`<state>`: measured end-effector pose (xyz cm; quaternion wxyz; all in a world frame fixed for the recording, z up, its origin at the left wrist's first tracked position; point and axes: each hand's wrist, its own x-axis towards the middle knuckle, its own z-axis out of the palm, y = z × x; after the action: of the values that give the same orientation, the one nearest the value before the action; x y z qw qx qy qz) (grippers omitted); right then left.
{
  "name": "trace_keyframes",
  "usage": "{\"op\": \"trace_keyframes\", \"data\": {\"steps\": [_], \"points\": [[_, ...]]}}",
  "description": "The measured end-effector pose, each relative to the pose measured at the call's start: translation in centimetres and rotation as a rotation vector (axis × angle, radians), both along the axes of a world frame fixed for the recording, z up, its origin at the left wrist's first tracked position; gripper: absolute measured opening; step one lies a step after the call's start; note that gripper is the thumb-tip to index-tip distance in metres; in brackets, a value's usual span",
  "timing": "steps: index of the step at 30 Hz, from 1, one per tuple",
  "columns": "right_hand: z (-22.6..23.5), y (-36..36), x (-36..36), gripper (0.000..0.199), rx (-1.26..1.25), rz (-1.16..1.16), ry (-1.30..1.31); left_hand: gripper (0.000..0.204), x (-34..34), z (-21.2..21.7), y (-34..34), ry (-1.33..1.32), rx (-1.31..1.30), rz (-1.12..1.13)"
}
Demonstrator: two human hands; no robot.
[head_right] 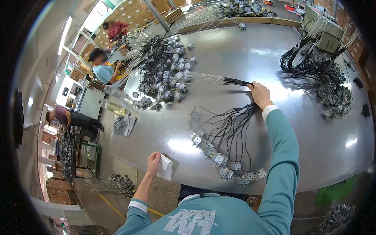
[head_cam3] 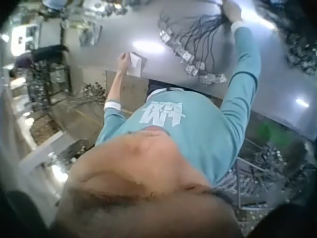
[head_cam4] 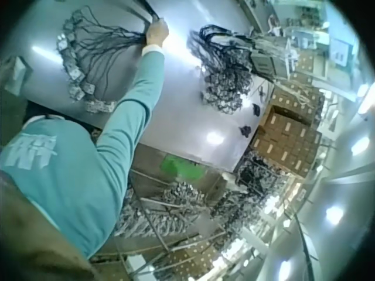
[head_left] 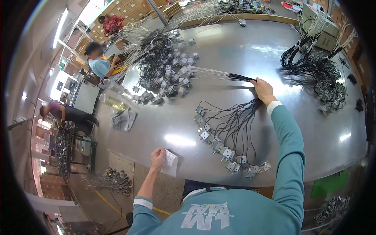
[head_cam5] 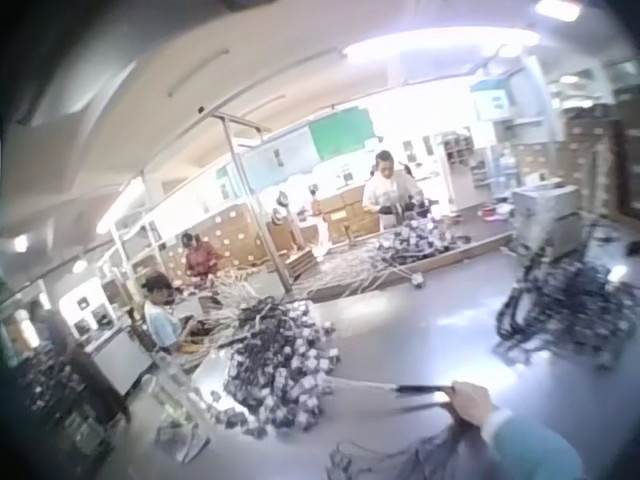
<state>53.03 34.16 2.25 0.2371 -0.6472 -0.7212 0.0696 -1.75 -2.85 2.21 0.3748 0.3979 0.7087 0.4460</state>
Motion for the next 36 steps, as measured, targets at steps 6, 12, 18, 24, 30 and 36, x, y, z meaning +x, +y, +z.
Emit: {"op": "trace_keyframes", "data": {"steps": [6,12,18,24,30,36], "points": [[0.9,-1.8,3.0,0.045,0.003,0.06,0.027,0.026,1.3,-0.1,0.0,-0.031,-0.046,0.003],[5.6,-12.4,2.0,0.054,-0.045,0.29,0.29,0.029,8.2,8.3,0.6,0.114,-0.208,-0.09],[10.3,-25.7,-0.4,0.047,-0.208,0.471,0.518,0.025,16.7,14.7,7.1,0.119,-0.024,-0.686],[11.6,-33.4,-4.4,0.059,-0.275,0.394,0.468,0.029,23.5,12.3,10.9,-0.023,0.251,-1.148],[9.6,-33.7,-8.6,0.075,-0.193,0.266,0.293,0.031,25.0,9.9,12.9,-0.035,0.222,-1.028],[7.8,-34.6,-9.0,0.066,-0.141,0.232,0.062,0.015,25.9,7.8,12.5,0.549,0.462,-0.916]]}}
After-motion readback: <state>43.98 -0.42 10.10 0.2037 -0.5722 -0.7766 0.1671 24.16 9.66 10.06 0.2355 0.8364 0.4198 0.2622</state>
